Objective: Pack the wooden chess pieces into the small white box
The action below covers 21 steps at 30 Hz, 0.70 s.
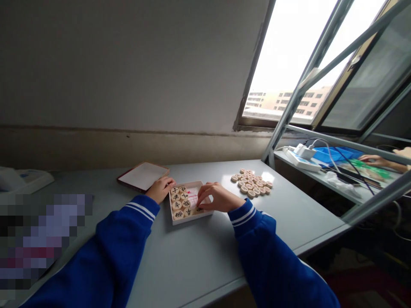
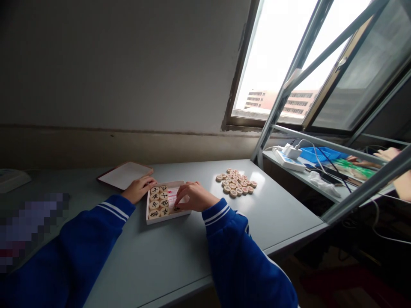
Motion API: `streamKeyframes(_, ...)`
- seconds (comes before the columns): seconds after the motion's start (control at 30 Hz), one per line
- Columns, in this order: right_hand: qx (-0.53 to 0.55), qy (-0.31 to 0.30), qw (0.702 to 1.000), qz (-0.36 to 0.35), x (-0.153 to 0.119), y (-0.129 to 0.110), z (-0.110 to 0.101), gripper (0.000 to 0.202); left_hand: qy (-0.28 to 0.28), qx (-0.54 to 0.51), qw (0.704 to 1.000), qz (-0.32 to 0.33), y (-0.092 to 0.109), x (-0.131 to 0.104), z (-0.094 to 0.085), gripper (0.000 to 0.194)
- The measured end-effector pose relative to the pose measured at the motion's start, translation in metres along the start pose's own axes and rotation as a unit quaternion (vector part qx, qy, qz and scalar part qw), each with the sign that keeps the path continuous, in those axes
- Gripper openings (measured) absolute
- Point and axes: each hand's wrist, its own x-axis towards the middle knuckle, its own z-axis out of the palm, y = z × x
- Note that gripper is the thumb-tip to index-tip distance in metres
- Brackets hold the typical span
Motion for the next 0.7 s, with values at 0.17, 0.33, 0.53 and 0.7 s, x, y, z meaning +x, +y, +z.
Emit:
streamKeyframes(0.17,-0.012,-0.043,0.999,0.0,-0.002,-0.005,-0.003,0.019,0.003,-0.003,1.0,-0.001,0.001,0.0,-0.001,0.031)
streamKeyframes(0.33,-0.023,-0.061,0.997,0.049,0.0,-0.006,-0.002,0.02,0.002,-0.005,1.0,0.002,0.003,0.0,0.0,0.033)
streamKeyframes(0.53,0.044,-0.07,0.995,0.046,0.0,-0.01,0.005,0.018,0.004,0.0,1.0,0.0,0.006,0.0,-0.001,0.034)
streamKeyframes(0.7,0.179,0.0,0.984,0.017,-0.001,0.007,0.003,0.024,-0.014,0.001,1.0,0.01,0.006,0.0,-0.004,0.038)
